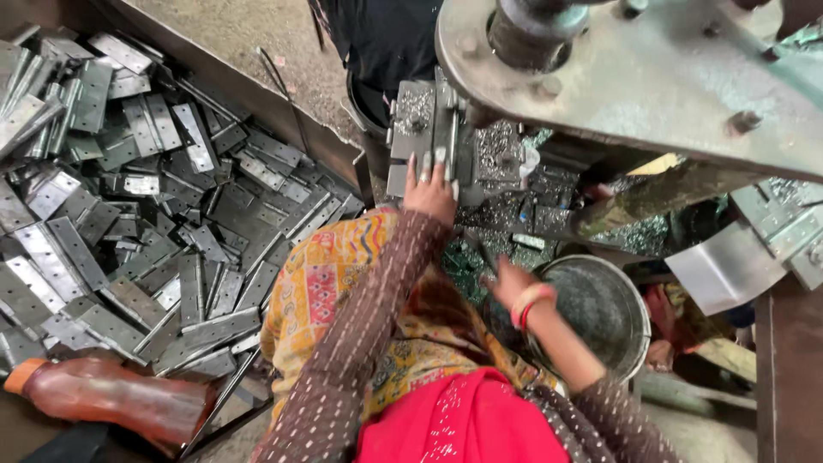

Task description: The person repeatedly picks up metal brackets from a bin, places them into a press machine, and operates the lever to process them. The processed brackets are then dropped into a pile beside the machine.

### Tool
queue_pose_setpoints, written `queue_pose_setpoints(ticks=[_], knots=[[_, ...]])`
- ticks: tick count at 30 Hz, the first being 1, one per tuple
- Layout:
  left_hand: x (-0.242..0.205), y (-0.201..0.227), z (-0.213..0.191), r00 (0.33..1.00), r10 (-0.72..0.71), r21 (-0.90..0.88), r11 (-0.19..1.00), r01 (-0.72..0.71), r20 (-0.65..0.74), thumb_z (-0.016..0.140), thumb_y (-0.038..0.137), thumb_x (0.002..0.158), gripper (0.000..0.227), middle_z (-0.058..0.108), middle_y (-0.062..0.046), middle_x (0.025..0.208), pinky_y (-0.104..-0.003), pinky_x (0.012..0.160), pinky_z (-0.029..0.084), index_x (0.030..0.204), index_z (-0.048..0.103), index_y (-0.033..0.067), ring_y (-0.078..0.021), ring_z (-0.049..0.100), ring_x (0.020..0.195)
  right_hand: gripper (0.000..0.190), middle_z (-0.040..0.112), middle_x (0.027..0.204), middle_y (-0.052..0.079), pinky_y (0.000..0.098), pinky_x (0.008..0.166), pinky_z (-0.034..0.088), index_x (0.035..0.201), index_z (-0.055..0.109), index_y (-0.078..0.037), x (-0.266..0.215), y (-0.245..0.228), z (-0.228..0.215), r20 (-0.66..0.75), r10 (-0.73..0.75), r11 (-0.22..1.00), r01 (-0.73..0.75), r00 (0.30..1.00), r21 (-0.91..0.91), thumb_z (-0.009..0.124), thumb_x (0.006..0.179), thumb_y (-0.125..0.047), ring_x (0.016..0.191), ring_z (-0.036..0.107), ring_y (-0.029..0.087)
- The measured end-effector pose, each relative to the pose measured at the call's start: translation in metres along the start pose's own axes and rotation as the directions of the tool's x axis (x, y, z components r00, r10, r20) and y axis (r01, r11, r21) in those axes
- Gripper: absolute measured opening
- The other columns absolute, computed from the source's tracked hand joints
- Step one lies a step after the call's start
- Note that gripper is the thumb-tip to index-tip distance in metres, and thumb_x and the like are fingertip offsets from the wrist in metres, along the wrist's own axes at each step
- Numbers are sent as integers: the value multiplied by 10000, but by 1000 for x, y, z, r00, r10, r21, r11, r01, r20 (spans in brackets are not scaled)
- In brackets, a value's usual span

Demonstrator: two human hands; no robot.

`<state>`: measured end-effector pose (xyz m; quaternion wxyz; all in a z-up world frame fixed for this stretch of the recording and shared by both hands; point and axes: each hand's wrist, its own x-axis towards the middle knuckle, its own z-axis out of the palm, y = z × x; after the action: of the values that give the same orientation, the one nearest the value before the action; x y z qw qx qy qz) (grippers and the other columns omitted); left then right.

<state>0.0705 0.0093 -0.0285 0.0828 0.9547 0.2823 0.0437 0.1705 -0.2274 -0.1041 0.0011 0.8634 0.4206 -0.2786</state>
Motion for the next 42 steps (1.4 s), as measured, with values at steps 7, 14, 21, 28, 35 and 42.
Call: queue_pose_setpoints(ticks=[7,14,21,28,35,42], knots=[[28,3,16,997,2,18,1000,-3,73,497,297,896,355,374,-136,1575,-576,1174,31,1089,745,132,-321,273,1492,498,707,840,274,539,725,551,1223,481,4,-17,-1,38,-81,50,998,-47,995,42,580,957,-404,805,703,460],[5,-1,17,995,18,-8,1000,-17,93,472,266,999,353,455,-120,1539,-577,1272,11,1176,726,97,-281,337,1486,459,700,869,291,554,716,528,1161,519,-9,-8,12,58,-124,-34,984,55,992,171,648,895,-360,821,675,482],[45,-16,7,999,-6,52,999,4,35,435,324,941,395,349,-59,1596,-566,1191,-55,1196,723,234,-280,213,1505,492,705,889,261,532,746,543,1126,547,-24,-4,-2,-6,-44,-48,998,46,998,-32,635,924,-464,854,692,449],[53,-17,-7,997,20,28,999,-22,71,453,266,875,531,292,-90,1626,-575,1144,-75,1390,581,291,-298,175,1495,330,700,987,254,536,709,548,1126,562,-56,3,23,80,-259,-170,984,176,951,-2,519,999,-358,801,690,445],[40,-19,-23,980,25,117,992,-49,198,394,281,1006,426,315,-74,1614,-540,1213,-51,1382,586,225,-249,225,1517,538,710,1029,193,497,781,557,1196,545,-71,-21,-6,9,35,138,990,-138,990,-4,598,945,-544,904,700,390],[-62,29,-19,977,177,285,936,-204,117,460,324,941,439,411,-101,1520,-568,1191,32,1336,594,187,-276,351,1460,537,597,1202,175,431,784,549,1280,541,-54,-45,-40,-53,-580,27,946,167,814,279,669,931,-441,853,694,266]])
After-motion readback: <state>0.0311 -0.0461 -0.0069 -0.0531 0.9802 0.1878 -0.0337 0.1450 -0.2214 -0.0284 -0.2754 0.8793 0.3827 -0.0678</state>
